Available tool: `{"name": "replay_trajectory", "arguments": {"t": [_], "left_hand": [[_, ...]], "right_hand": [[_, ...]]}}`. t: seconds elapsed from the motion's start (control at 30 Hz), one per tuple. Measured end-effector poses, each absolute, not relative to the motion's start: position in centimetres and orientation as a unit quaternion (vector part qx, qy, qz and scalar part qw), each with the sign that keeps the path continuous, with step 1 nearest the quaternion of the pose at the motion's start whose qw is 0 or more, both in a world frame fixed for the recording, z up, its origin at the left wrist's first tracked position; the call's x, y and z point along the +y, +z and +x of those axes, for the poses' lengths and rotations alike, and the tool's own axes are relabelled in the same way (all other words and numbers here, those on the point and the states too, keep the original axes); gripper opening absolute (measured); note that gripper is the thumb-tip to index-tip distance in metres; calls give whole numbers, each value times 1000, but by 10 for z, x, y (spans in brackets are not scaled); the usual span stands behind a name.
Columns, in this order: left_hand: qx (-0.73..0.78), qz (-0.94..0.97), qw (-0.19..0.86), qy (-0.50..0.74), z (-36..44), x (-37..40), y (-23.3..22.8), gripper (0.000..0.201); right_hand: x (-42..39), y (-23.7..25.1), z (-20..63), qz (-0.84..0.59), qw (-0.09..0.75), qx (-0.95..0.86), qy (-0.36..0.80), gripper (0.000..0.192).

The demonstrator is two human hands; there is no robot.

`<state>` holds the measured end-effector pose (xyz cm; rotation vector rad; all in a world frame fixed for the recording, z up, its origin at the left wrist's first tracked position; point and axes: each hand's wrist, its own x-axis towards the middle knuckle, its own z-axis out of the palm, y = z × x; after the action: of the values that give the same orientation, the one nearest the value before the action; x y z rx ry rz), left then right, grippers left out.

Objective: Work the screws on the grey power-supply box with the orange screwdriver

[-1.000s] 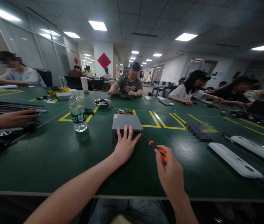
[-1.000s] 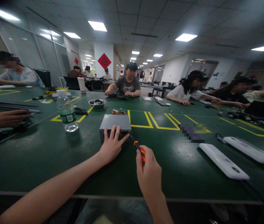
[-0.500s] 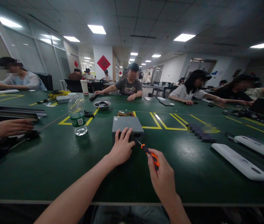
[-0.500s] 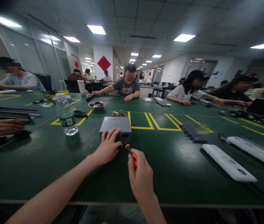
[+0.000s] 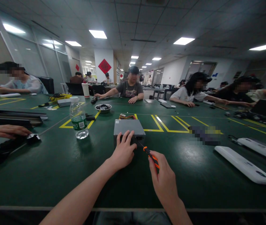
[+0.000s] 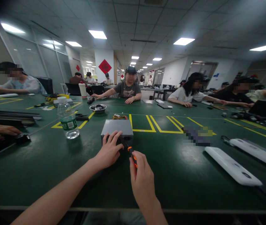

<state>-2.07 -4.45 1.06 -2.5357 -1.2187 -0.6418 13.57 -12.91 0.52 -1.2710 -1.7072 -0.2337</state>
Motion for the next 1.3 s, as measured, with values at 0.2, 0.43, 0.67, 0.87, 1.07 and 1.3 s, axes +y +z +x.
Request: {"name": "replay_trajectory", "arguments": {"t": [0.2, 0.43, 0.67, 0.87, 1.07, 1.3], "left_hand": [[-427, -860, 112, -255, -20, -41, 11, 17], [-471, -801, 75, -363, -18, -26, 11, 39], [-452, -822, 153, -310, -19, -20, 10, 46], [-458, -820, 138, -315, -19, -23, 14, 43], [-457, -823, 114, -318, -21, -27, 15, 42], [-456, -826, 95, -317, -23, -28, 16, 42]], "right_hand": [[-136, -2, 120, -502, 410, -746, -151, 25], [-144, -11, 105, -517, 367, -753, -176, 34], [-142, -2, 116, -521, 398, -739, -153, 26], [-142, -11, 117, -549, 426, -708, -126, 31], [-146, -2, 117, -492, 405, -750, -177, 29], [-146, 2, 115, -553, 387, -715, -182, 27]]}}
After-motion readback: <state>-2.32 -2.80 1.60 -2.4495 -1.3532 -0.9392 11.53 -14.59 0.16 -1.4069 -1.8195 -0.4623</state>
